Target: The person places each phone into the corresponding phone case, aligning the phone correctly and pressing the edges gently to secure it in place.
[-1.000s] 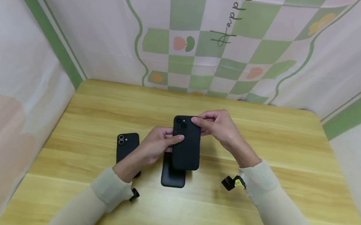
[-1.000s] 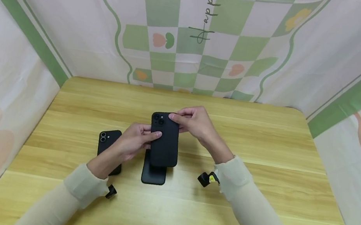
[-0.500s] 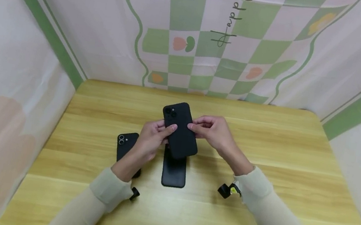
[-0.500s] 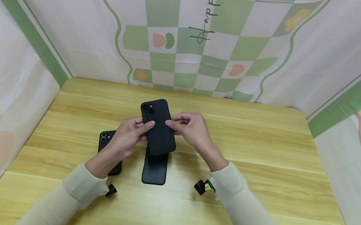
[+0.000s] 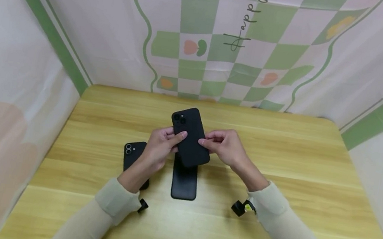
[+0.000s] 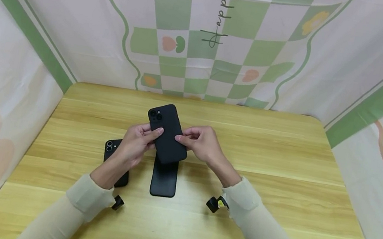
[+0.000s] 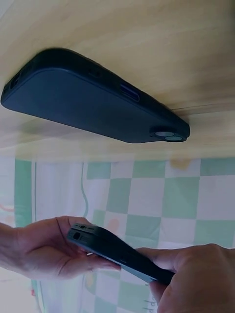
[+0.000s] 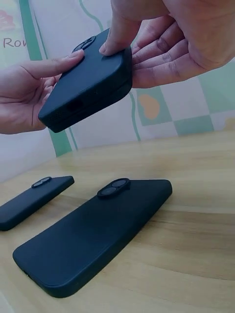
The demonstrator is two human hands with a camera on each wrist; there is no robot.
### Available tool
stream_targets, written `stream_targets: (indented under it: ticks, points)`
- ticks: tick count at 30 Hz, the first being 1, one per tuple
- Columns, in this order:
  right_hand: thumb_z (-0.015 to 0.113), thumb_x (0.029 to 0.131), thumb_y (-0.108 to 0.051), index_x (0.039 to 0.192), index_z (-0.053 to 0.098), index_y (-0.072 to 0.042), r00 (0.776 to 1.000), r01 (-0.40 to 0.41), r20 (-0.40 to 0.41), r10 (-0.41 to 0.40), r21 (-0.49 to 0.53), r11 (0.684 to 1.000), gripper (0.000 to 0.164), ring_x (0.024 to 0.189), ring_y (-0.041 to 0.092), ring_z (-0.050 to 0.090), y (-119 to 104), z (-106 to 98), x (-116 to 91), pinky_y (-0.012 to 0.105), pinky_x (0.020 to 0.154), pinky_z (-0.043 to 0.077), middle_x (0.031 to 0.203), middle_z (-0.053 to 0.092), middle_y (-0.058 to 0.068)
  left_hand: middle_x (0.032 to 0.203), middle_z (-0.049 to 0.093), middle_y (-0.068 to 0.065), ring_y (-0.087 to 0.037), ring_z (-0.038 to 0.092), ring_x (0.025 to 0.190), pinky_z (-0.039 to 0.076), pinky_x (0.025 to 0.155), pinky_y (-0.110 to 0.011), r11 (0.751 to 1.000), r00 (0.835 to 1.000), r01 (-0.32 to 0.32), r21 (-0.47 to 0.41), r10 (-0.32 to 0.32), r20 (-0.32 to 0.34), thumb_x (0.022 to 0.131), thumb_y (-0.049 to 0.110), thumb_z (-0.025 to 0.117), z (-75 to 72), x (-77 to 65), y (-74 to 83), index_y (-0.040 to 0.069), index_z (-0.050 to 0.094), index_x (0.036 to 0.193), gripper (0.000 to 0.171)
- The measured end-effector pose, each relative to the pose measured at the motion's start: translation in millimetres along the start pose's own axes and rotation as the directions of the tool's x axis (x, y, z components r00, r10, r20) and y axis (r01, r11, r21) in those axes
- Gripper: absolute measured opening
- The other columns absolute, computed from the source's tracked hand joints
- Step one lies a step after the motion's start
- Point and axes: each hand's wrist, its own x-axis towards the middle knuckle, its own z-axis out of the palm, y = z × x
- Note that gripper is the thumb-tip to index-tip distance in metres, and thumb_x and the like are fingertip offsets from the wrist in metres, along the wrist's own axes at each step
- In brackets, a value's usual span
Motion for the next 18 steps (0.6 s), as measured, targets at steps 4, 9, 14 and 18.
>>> stream_targets:
  ticks: [4, 9, 14, 18]
  points:
    - [0.078, 0.098, -0.014, 0.107, 0.079, 0.003, 1.000, 0.004, 0.018, -0.004, -0.015, 1.000, 0.019, 0.075, 0.015, 0.074, -2.1, -2.2, -2.4, 0.027, 0.067, 0.062, 0.088, 0.079, 0.010, 0.125, 0.075, -0.018, -0.025, 0.076, 0.109, 0.063, 0.090, -0.034, 0.999, 0.998, 0.038, -0.025, -0.036, 0.048, 0.106, 0.013, 0.068, -2.3, -0.9, 3.4, -0.001, 0.068, 0.136, 0.033]
    - [0.077, 0.099, -0.014, 0.106, 0.079, 0.002, 0.997, 0.030, 0.070, -0.025, -0.062, 0.998, 0.017, 0.075, 0.015, 0.072, -9.1, -9.3, -5.8, 0.030, 0.071, 0.063, 0.086, 0.077, 0.007, 0.124, 0.075, -0.022, -0.023, 0.078, 0.103, 0.064, 0.086, -0.033, 0.996, 0.993, 0.083, -0.024, -0.081, 0.087, 0.106, 0.012, 0.067, -6.4, 0.0, 13.3, -0.006, 0.066, 0.135, 0.035]
    - [0.078, 0.097, -0.014, 0.098, 0.080, -0.002, 0.989, 0.097, 0.129, -0.077, -0.162, 0.982, 0.012, 0.068, 0.016, 0.066, -15.0, -18.1, -8.4, 0.028, 0.067, 0.059, 0.078, 0.074, 0.003, 0.117, 0.077, -0.019, -0.020, 0.079, 0.096, 0.065, 0.082, -0.030, 0.996, 0.989, 0.091, -0.019, -0.088, 0.116, 0.103, 0.006, 0.069, -13.0, 1.4, 20.7, -0.008, 0.067, 0.130, 0.030]
    - [0.081, 0.095, -0.014, 0.093, 0.081, -0.007, 0.977, 0.155, 0.179, -0.116, -0.228, 0.961, 0.008, 0.062, 0.015, 0.058, -20.3, -24.4, -9.9, 0.024, 0.058, 0.049, 0.075, 0.072, 0.000, 0.107, 0.078, -0.013, -0.017, 0.077, 0.090, 0.065, 0.079, -0.029, 0.996, 0.983, 0.081, 0.032, -0.085, 0.161, 0.103, 0.007, 0.070, -15.5, 2.3, 25.2, -0.010, 0.068, 0.125, 0.028]
